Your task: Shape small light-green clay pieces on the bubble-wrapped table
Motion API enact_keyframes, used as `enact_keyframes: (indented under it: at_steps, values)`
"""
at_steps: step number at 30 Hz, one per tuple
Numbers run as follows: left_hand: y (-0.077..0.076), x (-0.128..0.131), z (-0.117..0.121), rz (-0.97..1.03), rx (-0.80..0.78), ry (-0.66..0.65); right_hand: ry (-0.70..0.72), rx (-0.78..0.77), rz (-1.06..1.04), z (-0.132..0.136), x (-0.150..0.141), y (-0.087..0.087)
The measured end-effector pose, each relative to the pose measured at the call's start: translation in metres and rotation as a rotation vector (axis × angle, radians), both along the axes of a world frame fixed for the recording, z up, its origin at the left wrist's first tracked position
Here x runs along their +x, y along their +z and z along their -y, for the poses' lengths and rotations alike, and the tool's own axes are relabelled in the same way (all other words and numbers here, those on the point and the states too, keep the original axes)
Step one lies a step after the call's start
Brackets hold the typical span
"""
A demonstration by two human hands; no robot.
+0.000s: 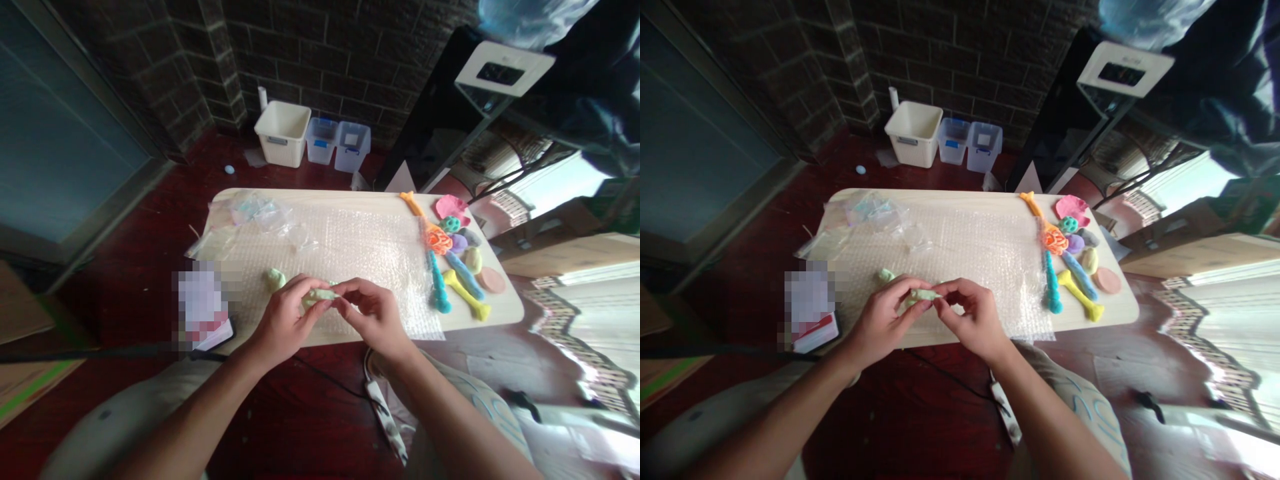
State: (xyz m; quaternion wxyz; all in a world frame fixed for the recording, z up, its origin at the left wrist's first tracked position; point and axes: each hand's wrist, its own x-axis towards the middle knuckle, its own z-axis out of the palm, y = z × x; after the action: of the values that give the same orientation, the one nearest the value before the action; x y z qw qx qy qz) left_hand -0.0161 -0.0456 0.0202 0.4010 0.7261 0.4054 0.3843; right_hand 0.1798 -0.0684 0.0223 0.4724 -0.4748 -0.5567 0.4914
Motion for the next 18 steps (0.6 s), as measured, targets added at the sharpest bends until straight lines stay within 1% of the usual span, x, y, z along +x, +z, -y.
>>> enact_keyframes:
  at_steps: [3,7,11,18]
  values:
    - [-0.0002,-0.0028,-0.0011,-0.020,0.097,0.003,-0.001,-0.095,-0.059,-0.0008,0.0009,-0.0015]
    - [-0.0026,-0.0047,0.0000,-0.063,0.189,0.006,-0.024,-0.122,-0.073,0.0004,-0.0009,-0.0026]
    - [-0.0050,-0.0037,0.0024,-0.089,0.200,0.003,-0.052,-0.148,-0.086,-0.0006,-0.0023,-0.0034]
    - [-0.0047,-0.0019,0.0028,-0.061,0.189,-0.045,-0.032,-0.219,-0.129,-0.0057,-0.0015,-0.0029]
